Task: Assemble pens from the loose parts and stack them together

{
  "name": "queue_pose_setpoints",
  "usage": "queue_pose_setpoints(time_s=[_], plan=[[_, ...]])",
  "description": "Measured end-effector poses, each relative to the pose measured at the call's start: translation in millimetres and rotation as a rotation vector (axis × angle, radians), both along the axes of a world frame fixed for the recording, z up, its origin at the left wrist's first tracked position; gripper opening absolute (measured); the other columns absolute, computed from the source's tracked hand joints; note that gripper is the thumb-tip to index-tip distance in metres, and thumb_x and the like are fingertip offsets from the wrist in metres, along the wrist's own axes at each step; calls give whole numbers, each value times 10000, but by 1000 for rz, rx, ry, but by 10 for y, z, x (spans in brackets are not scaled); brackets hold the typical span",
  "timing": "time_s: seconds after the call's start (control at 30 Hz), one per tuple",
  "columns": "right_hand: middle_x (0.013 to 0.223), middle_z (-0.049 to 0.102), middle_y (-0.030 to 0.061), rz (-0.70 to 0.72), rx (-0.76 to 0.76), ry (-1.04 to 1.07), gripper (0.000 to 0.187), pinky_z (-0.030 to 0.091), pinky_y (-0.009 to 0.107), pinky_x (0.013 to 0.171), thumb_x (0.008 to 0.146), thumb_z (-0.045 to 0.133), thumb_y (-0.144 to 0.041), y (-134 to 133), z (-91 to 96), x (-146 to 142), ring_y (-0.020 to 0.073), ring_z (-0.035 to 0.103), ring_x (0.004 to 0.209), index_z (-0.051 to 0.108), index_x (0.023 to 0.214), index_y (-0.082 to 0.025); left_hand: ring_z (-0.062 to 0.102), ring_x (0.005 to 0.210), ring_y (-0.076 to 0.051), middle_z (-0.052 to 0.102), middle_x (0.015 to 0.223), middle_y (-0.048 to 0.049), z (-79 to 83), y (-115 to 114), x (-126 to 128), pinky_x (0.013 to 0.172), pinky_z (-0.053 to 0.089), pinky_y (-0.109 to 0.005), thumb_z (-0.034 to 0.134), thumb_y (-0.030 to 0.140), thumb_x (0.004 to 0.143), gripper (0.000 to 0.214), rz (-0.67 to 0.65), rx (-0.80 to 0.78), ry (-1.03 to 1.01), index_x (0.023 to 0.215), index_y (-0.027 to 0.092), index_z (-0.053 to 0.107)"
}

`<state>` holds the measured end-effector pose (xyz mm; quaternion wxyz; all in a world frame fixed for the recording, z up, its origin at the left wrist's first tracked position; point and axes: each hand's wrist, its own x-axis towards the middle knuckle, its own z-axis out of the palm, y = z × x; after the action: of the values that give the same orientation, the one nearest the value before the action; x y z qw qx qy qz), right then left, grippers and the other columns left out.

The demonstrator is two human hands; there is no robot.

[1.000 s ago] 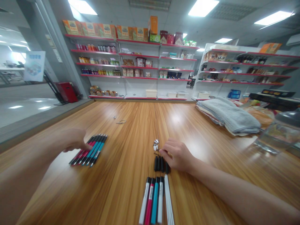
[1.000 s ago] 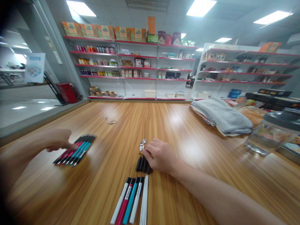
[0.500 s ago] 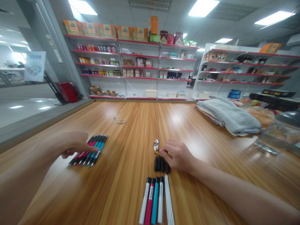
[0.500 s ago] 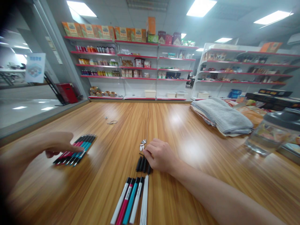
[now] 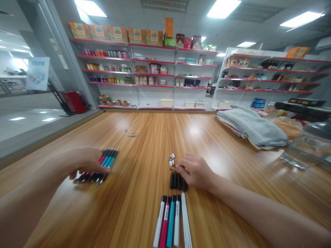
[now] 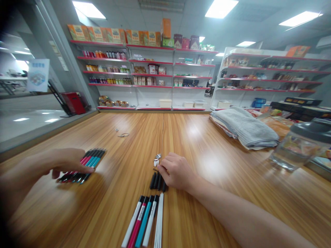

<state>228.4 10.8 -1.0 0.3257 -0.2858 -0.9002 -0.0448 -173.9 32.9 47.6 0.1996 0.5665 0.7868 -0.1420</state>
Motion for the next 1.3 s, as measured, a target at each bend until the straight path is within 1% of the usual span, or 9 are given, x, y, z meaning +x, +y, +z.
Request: queue_pose_setpoints(time_s=[0.13,0.33,0.5,0.67,0.87,1.03,1.17,1.3], plan=[[647,537,21,-3,-14,-13,255,336,271,616,914,491,-246,4,-2,5,142,461,658,520,670,-175,624,470,-283,671,727,-159,23,-21,33,424,500,-404,658,660,534,615,9,5,-22,826,124,578],[644,529,21,1,-15,-10,258,338,273,618,916,483,-242,4,8,0,142,458,660,516,669,-174,631,485,-275,674,728,-152,9,-3,19,424,503,-388,649,663,556,591,-4,-28,-27,813,136,577],[645,527,21,-1,-23,-16,265,338,273,615,919,481,-245,2,-1,12,137,451,650,516,668,-170,620,456,-274,669,742,-168,13,1,7,434,499,-406,650,671,546,614,-16,-2,3,796,115,578],[646,527,22,-12,-31,-28,275,337,274,621,923,475,-255,2,-17,12,137,454,659,512,665,-169,626,486,-270,665,752,-157,98,-59,100,472,505,-405,667,629,552,606,-4,-8,39,836,102,572],[650,530,23,-10,-23,-21,270,331,272,619,920,475,-247,6,-4,6,139,452,665,513,665,-168,628,518,-261,653,743,-150,219,-191,189,484,496,-388,580,653,640,601,-80,50,-33,836,85,566],[654,529,18,-13,-26,1,256,322,271,613,910,485,-238,4,3,2,135,445,658,503,663,-170,624,525,-254,647,735,-142,306,-258,272,482,496,-383,597,609,652,551,-67,47,-40,830,88,571],[655,529,17,-13,-36,0,261,322,269,622,913,481,-239,3,-1,2,134,447,659,494,661,-171,622,529,-251,636,670,-117,328,-280,308,492,499,-383,585,603,665,511,-73,37,-45,776,105,582],[659,530,18,-20,-47,-2,259,320,266,626,916,474,-238,7,-6,10,133,450,662,493,667,-170,609,516,-236,627,638,-103,306,-269,280,496,497,-381,593,606,653,504,-51,18,-77,744,110,586]])
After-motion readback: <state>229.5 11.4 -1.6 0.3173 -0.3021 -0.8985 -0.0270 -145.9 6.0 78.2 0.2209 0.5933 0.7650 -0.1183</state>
